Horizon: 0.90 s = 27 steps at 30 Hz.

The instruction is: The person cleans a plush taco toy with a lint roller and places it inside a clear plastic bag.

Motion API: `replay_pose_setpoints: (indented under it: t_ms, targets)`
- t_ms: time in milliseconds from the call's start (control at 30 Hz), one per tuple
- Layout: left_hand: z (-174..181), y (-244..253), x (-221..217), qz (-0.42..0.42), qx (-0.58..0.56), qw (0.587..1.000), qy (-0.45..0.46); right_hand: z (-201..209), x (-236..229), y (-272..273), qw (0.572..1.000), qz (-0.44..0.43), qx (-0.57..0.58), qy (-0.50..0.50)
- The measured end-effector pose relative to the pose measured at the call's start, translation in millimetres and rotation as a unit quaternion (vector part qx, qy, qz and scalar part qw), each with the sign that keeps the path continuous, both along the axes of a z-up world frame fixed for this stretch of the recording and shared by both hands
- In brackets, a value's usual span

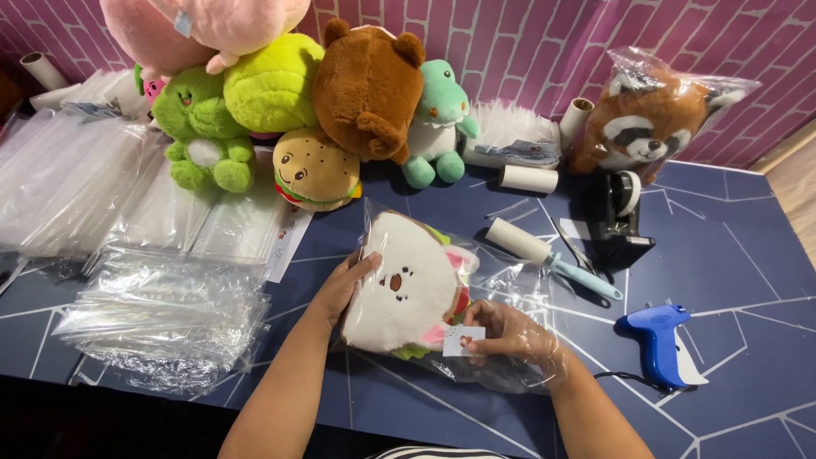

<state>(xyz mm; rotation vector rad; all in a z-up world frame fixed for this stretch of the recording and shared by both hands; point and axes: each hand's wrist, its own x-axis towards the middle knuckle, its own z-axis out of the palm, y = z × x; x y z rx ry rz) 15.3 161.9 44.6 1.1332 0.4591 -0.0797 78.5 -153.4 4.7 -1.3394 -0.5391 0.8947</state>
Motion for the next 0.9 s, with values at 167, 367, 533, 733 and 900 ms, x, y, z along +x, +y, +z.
replay_pose_setpoints:
  t_ms: [167,367,533,733,900]
  targets:
    - [8,-7,-6,-0.026,-0.007,1.0,-0.004,-10,7,0,0.99,-0.105,0.087,0.027]
    - [-1,-11,-4,-0.03,-0.022,0.999,-0.002,-1,-2,9,0.978,-0.193,0.074,0.01]
    - [-6,-13,-5,-0.032,-0.039,0.999,-0.007,7,-15,19,0.968,-0.242,0.052,-0.051]
    - [-12,-15,-4,-0.045,-0.049,0.998,-0.01,23,-34,27,0.942,-0.247,0.108,-0.201]
    - [-5,-18,-7,-0.04,-0.056,0.998,-0.007,18,-38,33,0.924,-0.275,0.078,-0.255]
